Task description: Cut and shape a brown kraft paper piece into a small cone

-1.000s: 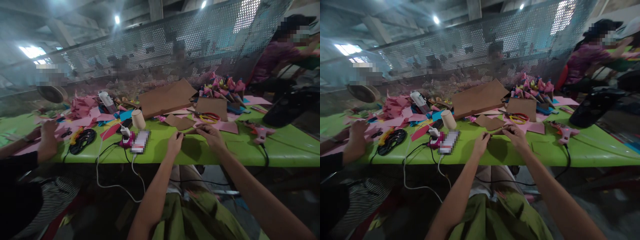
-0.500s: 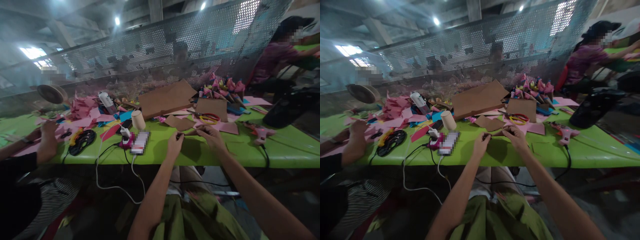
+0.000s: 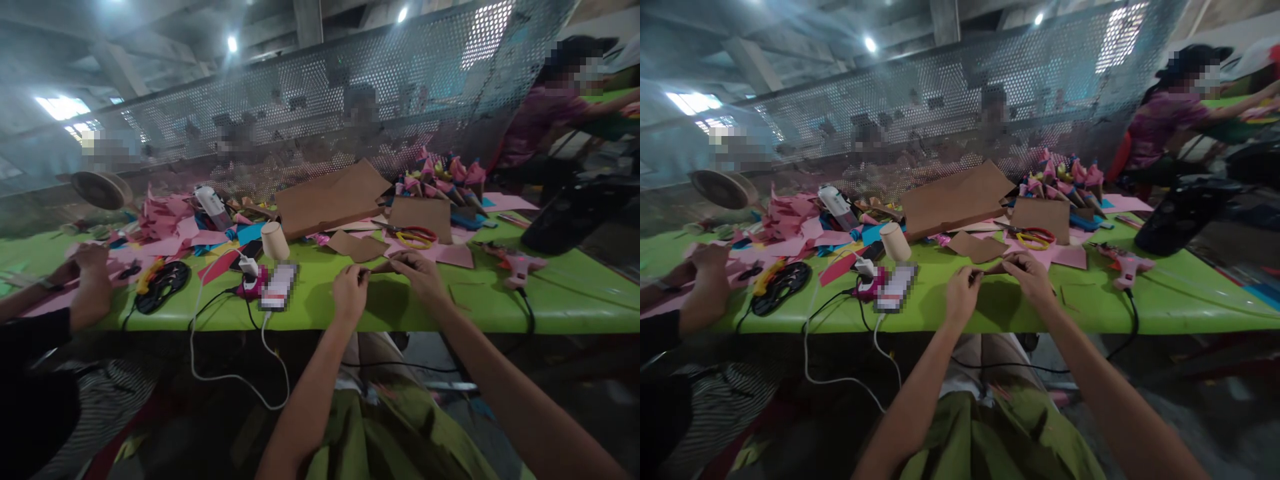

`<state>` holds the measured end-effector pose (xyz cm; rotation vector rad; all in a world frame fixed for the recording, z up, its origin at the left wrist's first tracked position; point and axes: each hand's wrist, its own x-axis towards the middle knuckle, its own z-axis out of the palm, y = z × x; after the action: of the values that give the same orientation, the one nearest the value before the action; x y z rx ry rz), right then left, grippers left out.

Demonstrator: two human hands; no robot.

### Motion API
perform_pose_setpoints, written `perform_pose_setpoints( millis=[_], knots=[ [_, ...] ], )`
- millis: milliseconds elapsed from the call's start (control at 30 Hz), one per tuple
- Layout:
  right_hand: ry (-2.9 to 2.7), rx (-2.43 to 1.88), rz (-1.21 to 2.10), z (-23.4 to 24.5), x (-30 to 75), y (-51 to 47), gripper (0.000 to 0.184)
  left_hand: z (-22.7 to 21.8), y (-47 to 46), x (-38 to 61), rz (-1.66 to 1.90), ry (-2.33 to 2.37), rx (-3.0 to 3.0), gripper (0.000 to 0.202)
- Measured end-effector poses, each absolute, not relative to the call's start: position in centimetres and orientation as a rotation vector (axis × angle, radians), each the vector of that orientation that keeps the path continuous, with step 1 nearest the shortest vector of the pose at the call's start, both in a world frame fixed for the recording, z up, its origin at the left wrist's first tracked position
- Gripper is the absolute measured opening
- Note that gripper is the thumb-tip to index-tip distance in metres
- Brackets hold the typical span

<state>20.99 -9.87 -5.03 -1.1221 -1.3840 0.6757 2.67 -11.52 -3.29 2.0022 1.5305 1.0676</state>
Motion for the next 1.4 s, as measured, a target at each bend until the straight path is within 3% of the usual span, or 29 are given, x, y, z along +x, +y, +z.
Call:
perform_pose_setpoints(
  millis=[167, 233, 600, 800, 1033, 1200, 1400],
  knots=[
    [-1.413, -1.109, 0.626, -4.8, 20.4, -10.1, 0.023, -2.8, -12.0, 3.5, 0.751, 1.502, 2.406, 0.053],
    [-1.425, -1.096, 0.617, -4.7, 20.1, -10.2, 0.026, -2.8, -12.0, 4.0, 0.625, 1.523, 2.480, 0.059],
    [-1.232, -0.990, 0.699, -4.5, 20.2, -10.9, 0.035, -3.8, -11.0, 3.9, 0.689, 1.496, 2.279, 0.027],
    [-1.153, -0.978, 0.778, -4.2, 20.5, -10.7, 0.031, -4.0, -10.8, 3.7, 0.772, 1.440, 2.197, 0.027],
    [-1.248, -0.938, 0.889, -4.2, 20.0, -10.7, 0.042, -3.6, -11.4, 3.8, 0.706, 1.553, 2.262, 0.037],
    [-1.295, -0.948, 0.830, -4.8, 20.0, -10.6, 0.053, -3.4, -11.6, 4.1, 0.683, 1.671, 2.359, 0.033],
    [-1.350, -1.001, 0.638, -5.0, 20.2, -10.5, 0.037, -3.3, -11.9, 4.6, 0.629, 1.835, 2.388, 0.036]
  ],
)
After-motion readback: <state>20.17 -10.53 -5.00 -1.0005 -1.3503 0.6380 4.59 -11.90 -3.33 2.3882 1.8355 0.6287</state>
